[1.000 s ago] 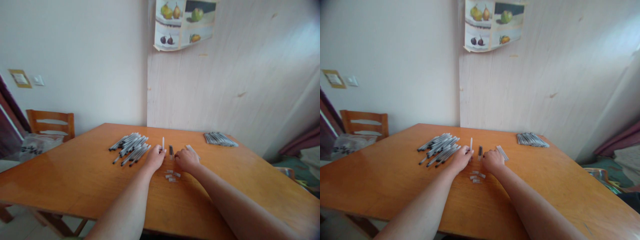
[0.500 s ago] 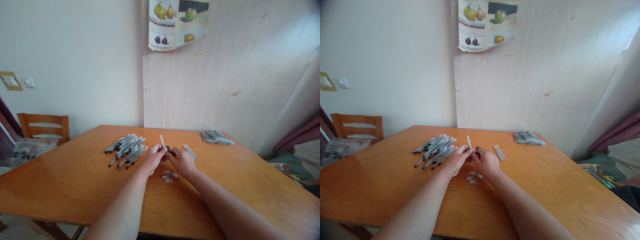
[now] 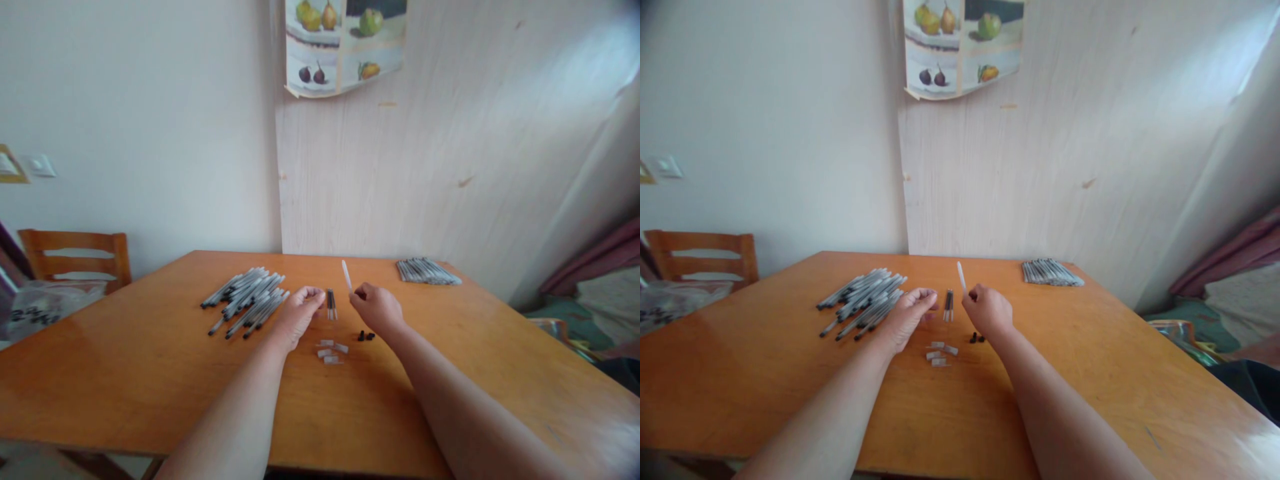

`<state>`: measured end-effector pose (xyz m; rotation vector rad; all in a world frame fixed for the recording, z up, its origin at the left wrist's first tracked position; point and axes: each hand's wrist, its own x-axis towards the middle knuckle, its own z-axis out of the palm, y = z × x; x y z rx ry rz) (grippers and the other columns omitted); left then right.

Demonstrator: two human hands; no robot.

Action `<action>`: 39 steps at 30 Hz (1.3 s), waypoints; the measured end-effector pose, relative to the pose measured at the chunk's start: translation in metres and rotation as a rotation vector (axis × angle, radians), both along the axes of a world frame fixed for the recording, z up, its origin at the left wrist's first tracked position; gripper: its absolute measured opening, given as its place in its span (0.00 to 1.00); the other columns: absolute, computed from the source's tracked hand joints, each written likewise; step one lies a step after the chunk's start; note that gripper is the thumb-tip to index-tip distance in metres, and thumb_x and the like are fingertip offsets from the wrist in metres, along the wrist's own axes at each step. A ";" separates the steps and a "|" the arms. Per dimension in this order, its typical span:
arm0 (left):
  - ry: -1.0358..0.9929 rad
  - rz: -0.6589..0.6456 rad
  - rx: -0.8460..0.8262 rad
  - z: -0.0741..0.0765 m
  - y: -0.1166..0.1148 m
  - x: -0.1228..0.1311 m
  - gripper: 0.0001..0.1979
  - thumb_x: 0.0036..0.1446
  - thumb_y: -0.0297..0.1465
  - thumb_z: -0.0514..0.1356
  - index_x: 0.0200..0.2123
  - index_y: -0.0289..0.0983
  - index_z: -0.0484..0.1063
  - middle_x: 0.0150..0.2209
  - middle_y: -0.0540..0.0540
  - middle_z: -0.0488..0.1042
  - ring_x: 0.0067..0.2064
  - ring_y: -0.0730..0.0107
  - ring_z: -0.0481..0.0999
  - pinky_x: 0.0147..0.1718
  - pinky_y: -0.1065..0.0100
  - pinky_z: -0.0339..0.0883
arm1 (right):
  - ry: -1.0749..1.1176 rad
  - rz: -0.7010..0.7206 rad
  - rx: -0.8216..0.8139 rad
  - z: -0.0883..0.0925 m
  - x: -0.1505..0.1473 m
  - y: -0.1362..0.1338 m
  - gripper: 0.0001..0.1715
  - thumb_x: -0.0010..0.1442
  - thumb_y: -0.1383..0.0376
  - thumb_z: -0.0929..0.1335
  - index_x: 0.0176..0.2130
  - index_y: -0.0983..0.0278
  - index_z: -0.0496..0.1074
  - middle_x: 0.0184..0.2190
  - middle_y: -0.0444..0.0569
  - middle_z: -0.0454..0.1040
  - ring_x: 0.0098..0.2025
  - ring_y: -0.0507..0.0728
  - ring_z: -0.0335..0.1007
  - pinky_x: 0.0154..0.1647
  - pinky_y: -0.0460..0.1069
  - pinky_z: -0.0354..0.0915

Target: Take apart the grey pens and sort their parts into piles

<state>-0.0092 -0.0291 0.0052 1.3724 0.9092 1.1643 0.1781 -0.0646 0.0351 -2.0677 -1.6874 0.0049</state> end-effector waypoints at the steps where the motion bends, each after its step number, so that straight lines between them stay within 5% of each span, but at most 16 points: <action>1: 0.000 0.031 0.007 -0.001 0.001 -0.001 0.20 0.50 0.45 0.64 0.39 0.36 0.72 0.40 0.43 0.74 0.41 0.66 0.74 0.35 0.69 0.69 | -0.001 -0.045 -0.028 0.001 0.009 0.002 0.22 0.61 0.49 0.60 0.36 0.59 0.76 0.33 0.50 0.78 0.37 0.57 0.72 0.29 0.47 0.55; 6: 0.046 0.108 0.026 -0.003 0.005 -0.003 0.19 0.50 0.45 0.62 0.37 0.36 0.71 0.37 0.44 0.74 0.39 0.66 0.74 0.31 0.71 0.67 | -0.004 -0.128 -0.161 -0.002 0.040 0.009 0.23 0.60 0.49 0.60 0.37 0.59 0.77 0.36 0.53 0.77 0.40 0.60 0.73 0.34 0.49 0.60; 14: 0.139 0.105 0.058 -0.003 0.004 -0.005 0.19 0.50 0.46 0.61 0.36 0.36 0.71 0.35 0.45 0.75 0.39 0.66 0.73 0.32 0.70 0.66 | -0.137 -0.117 -0.294 -0.014 0.036 0.016 0.17 0.56 0.59 0.63 0.40 0.63 0.77 0.42 0.58 0.77 0.46 0.65 0.73 0.40 0.54 0.65; 22: 0.174 0.091 0.089 -0.006 0.006 -0.006 0.19 0.51 0.46 0.60 0.36 0.36 0.71 0.33 0.46 0.74 0.35 0.67 0.72 0.30 0.71 0.65 | -0.146 -0.125 -0.305 -0.019 0.036 0.018 0.17 0.58 0.62 0.63 0.43 0.64 0.75 0.44 0.59 0.76 0.48 0.64 0.72 0.43 0.55 0.64; 30: 0.190 0.099 0.102 -0.005 0.006 -0.006 0.20 0.50 0.47 0.60 0.35 0.36 0.71 0.33 0.47 0.74 0.33 0.68 0.72 0.28 0.71 0.63 | -0.149 -0.193 -0.188 -0.022 0.038 0.018 0.28 0.56 0.51 0.65 0.49 0.67 0.67 0.49 0.62 0.70 0.54 0.67 0.64 0.47 0.56 0.62; 39: 0.216 0.109 0.144 -0.007 0.007 -0.007 0.18 0.51 0.46 0.59 0.34 0.36 0.71 0.31 0.47 0.74 0.32 0.68 0.72 0.28 0.70 0.63 | -0.079 -0.182 -0.166 -0.034 0.047 0.024 0.23 0.57 0.56 0.64 0.48 0.68 0.67 0.47 0.61 0.71 0.51 0.66 0.68 0.46 0.55 0.62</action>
